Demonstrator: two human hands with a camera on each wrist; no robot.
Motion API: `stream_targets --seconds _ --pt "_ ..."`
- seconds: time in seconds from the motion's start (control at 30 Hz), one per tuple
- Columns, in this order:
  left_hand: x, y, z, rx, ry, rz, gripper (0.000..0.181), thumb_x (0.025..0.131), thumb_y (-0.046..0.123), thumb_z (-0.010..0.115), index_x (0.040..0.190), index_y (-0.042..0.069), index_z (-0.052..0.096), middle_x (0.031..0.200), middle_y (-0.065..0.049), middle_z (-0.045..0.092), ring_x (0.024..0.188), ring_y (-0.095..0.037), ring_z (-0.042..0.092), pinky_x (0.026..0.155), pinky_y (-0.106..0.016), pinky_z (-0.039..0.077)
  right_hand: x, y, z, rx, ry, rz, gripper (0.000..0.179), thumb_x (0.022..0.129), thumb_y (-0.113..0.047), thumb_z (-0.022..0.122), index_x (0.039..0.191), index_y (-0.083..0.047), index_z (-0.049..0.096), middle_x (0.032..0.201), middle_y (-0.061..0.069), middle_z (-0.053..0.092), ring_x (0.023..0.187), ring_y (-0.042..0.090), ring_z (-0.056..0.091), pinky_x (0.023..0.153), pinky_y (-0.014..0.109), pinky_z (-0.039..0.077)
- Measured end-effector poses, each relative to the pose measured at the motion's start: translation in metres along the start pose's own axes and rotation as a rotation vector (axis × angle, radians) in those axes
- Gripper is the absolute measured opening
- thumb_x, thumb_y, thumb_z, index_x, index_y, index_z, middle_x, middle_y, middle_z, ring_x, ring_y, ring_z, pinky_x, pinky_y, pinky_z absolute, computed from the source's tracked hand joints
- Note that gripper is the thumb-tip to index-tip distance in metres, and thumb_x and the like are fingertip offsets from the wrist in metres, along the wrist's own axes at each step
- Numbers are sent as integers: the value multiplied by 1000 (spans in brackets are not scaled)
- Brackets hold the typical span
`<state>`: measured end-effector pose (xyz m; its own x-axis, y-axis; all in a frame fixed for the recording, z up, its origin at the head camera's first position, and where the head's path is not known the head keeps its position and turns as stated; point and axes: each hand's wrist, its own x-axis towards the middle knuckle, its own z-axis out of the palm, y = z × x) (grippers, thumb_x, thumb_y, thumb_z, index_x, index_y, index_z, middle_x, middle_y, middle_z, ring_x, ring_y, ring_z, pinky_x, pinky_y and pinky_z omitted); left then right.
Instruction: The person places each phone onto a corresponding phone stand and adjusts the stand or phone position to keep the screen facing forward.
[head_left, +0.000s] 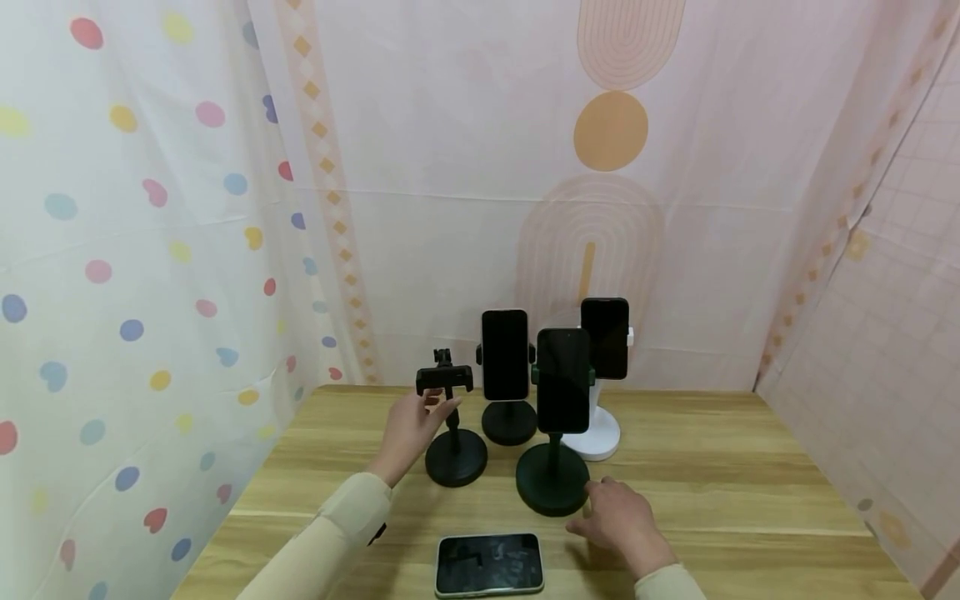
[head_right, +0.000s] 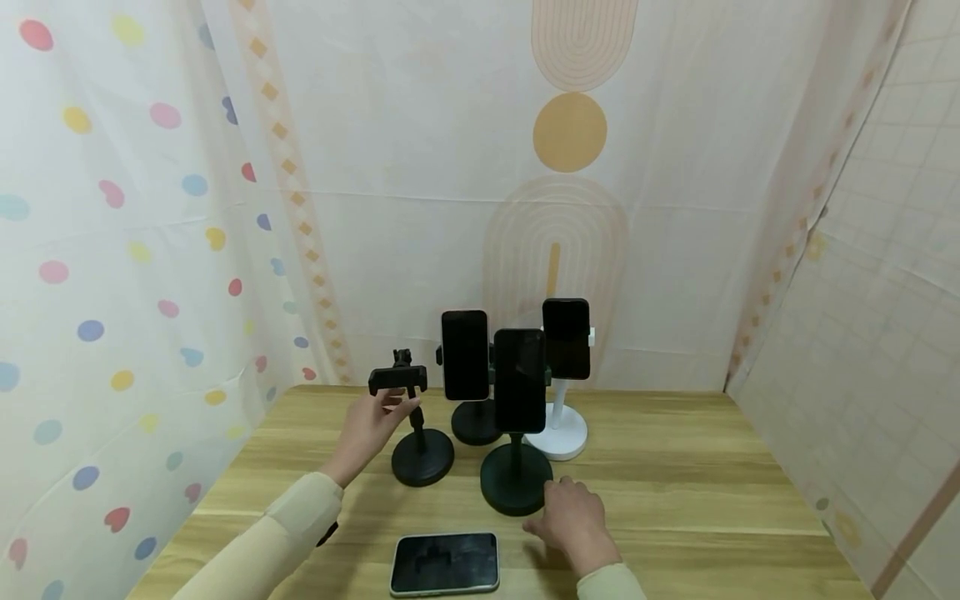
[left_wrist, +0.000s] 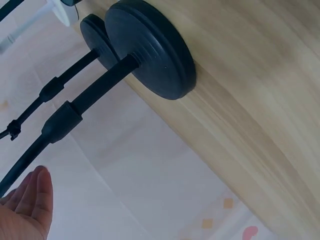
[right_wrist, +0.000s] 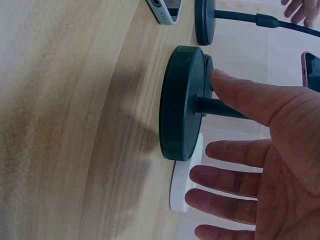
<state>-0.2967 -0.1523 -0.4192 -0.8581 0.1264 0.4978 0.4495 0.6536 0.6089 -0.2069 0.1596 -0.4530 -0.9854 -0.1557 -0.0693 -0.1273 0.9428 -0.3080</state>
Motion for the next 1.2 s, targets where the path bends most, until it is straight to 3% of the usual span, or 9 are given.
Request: stream_targets --seconds 0.1,0.27,0.33,0.53,0.67,0.77,0.87,1.0,1.2 --pt "-3 2 -5 28 43 9 40 93 34 71 124 9 62 116 -23 67 99 -38 68 81 -50 55 2 1 1 4 9 -6 58 78 -40 83 115 3 67 111 23 64 99 41 62 83 56 51" --pt "-5 5 -14 86 160 86 72 85 32 80 144 6 47 129 -21 61 102 -36 67 80 -47 56 3 1 1 8 31 -17 59 78 -39 83 115 4 66 112 25 64 100 42 63 82 56 51" --pt "-5 6 -19 108 211 158 87 81 29 84 150 3 38 135 -21 57 106 -36 66 79 -46 56 4 1 0 7 33 -17 59 78 -39 84 115 4 66 112 25 64 100 42 63 82 56 52" --pt "3 9 -35 250 313 474 100 67 24 93 148 -2 40 134 -22 58 109 -36 64 67 -43 57 6 1 -1 4 29 -7 61 78 -39 84 116 4 66 110 23 65 100 41 63 80 55 52" --pt "11 15 -44 327 286 586 101 64 27 94 146 0 43 135 -21 57 112 -37 62 73 -44 57 7 1 0 9 29 -4 61 78 -39 84 117 4 66 110 23 64 100 40 63 80 55 52" --pt "15 22 -50 374 222 634 96 65 30 93 144 1 47 137 -20 56 116 -36 60 85 -48 54 8 2 0 11 28 -6 60 78 -39 84 117 4 66 110 22 64 101 40 62 81 55 52" --pt "20 29 -54 433 159 676 86 70 33 91 140 1 53 137 -19 56 115 -34 61 88 -46 54 8 2 0 12 32 -10 59 78 -38 84 116 4 67 109 21 64 100 38 62 81 55 52" --pt "24 34 -54 465 104 711 70 74 26 89 132 2 59 134 -17 59 111 -32 64 87 -44 54 8 3 1 16 39 -17 57 78 -37 84 113 4 67 104 19 63 96 36 63 78 53 53" --pt "26 37 -52 449 107 721 55 74 12 89 122 0 65 130 -17 62 104 -31 68 83 -42 56 9 3 3 15 34 -15 57 77 -38 84 113 3 67 104 19 63 95 35 63 78 53 53"
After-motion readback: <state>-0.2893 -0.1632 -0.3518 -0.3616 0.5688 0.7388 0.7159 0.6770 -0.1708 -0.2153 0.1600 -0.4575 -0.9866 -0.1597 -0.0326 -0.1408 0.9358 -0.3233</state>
